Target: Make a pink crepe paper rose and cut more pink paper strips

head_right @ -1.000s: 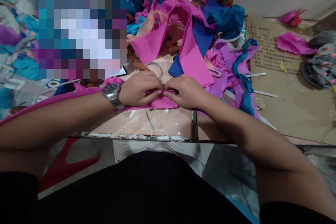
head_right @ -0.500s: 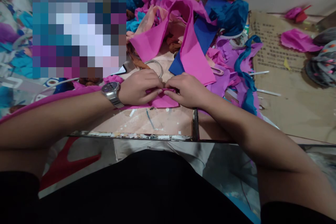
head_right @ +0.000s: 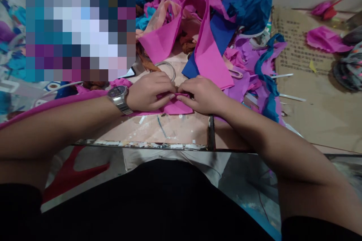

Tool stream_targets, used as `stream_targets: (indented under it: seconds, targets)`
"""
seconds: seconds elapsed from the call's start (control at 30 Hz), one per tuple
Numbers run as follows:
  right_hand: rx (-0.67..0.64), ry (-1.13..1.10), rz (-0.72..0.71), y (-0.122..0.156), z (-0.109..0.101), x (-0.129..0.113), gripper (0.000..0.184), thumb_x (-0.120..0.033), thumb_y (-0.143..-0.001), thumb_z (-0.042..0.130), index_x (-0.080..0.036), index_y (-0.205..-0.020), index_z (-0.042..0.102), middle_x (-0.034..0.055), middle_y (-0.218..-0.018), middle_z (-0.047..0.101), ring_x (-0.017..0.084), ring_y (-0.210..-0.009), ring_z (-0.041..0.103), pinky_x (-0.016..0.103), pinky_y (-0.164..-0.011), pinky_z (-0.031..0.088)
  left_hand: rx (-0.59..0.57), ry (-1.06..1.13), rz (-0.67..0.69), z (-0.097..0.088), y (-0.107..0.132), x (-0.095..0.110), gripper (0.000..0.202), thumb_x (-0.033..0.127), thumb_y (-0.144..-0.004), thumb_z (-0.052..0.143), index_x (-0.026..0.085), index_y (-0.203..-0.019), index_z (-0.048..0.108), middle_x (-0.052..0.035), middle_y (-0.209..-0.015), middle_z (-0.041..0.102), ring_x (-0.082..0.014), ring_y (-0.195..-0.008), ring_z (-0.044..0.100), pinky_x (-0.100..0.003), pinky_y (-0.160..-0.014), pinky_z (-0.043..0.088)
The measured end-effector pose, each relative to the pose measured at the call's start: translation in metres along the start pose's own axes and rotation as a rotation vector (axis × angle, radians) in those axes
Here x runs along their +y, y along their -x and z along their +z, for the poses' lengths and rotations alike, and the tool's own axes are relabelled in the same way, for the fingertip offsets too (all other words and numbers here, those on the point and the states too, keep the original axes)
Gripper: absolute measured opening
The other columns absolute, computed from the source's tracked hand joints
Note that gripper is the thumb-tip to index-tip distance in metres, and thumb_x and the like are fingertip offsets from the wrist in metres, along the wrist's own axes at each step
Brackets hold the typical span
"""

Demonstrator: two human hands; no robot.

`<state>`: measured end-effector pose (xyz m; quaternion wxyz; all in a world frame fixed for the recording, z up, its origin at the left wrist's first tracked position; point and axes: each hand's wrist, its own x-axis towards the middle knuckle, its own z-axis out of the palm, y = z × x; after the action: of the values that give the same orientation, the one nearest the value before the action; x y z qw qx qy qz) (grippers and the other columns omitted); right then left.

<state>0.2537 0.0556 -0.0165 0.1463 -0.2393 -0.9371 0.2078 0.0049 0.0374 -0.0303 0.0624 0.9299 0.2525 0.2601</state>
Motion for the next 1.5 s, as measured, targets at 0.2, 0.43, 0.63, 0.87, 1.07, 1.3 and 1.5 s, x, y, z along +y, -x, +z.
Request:
stream_targets:
  seconds: [0.2, 0.43, 0.63, 0.87, 1.07, 1.3, 1.5]
  targets:
    - [-0.002, 0.008, -0.010, -0.0007, -0.0022, -0.0014, 0.027, -0.037, -0.104, 0.057, -0.015, -0.098, 0.071, 0.0054, -0.087, 0.070, 0.016, -0.079, 0.059, 0.030, -0.079, 0.037, -0.007, 0.014, 0.000, -0.0003, -0.0002, -0.0002, 0.023, 0.033, -0.099, 0.053, 0.019, -0.098, 0.071, -0.0069, -0.088, 0.072, -0.0171, -0.087, 0.064, -0.034, -0.081, 0.049]
    - [-0.004, 0.018, 0.010, 0.0004, -0.0017, -0.0017, 0.025, -0.037, -0.102, 0.059, -0.016, -0.100, 0.072, 0.0061, -0.088, 0.071, 0.018, -0.081, 0.060, 0.032, -0.081, 0.038, 0.011, 0.033, -0.014, 0.0036, 0.0007, -0.0022, 0.027, 0.037, -0.099, 0.052, 0.019, -0.098, 0.072, -0.0074, -0.088, 0.071, -0.0184, -0.088, 0.065, -0.036, -0.081, 0.049]
    - [-0.036, 0.013, 0.055, 0.0005, -0.0033, -0.0036, 0.030, -0.044, -0.104, 0.056, -0.020, -0.102, 0.072, 0.0072, -0.092, 0.073, 0.021, -0.086, 0.063, 0.037, -0.083, 0.041, -0.020, 0.093, -0.070, 0.0030, 0.0013, -0.0010, 0.029, 0.042, -0.100, 0.050, 0.022, -0.098, 0.072, -0.0083, -0.091, 0.072, -0.0206, -0.092, 0.066, -0.040, -0.084, 0.052]
    - [-0.054, 0.012, 0.091, -0.0004, -0.0052, -0.0065, 0.033, -0.048, -0.105, 0.053, -0.022, -0.102, 0.072, 0.0075, -0.092, 0.072, 0.023, -0.086, 0.063, 0.040, -0.083, 0.043, -0.029, 0.106, -0.083, 0.0027, 0.0015, -0.0009, 0.033, 0.045, -0.101, 0.047, 0.024, -0.099, 0.072, -0.0090, -0.091, 0.072, -0.0218, -0.094, 0.067, -0.043, -0.087, 0.054]
    - [-0.048, 0.002, 0.093, 0.0014, -0.0042, -0.0052, 0.031, -0.048, -0.104, 0.055, -0.022, -0.103, 0.072, 0.0082, -0.093, 0.072, 0.024, -0.088, 0.064, 0.041, -0.084, 0.043, -0.062, 0.076, -0.080, 0.0009, 0.0006, -0.0002, 0.033, 0.045, -0.101, 0.047, 0.022, -0.099, 0.071, -0.0100, -0.094, 0.072, -0.0230, -0.095, 0.066, -0.043, -0.087, 0.053]
    - [-0.051, 0.012, 0.110, 0.0008, -0.0050, -0.0071, 0.034, -0.051, -0.105, 0.053, -0.023, -0.104, 0.073, 0.0080, -0.093, 0.073, 0.024, -0.088, 0.064, 0.041, -0.085, 0.044, -0.054, 0.089, -0.084, 0.0006, 0.0005, 0.0002, 0.033, 0.046, -0.101, 0.048, 0.023, -0.099, 0.072, -0.0095, -0.093, 0.072, -0.0223, -0.097, 0.067, -0.042, -0.089, 0.054]
    - [-0.046, 0.010, 0.087, -0.0002, -0.0046, -0.0057, 0.032, -0.048, -0.104, 0.054, -0.022, -0.103, 0.073, 0.0074, -0.093, 0.073, 0.023, -0.087, 0.064, 0.040, -0.084, 0.044, -0.024, 0.114, -0.101, 0.0014, -0.0009, 0.0019, 0.032, 0.046, -0.100, 0.049, 0.023, -0.096, 0.071, -0.0074, -0.090, 0.071, -0.0211, -0.092, 0.067, -0.042, -0.085, 0.054]
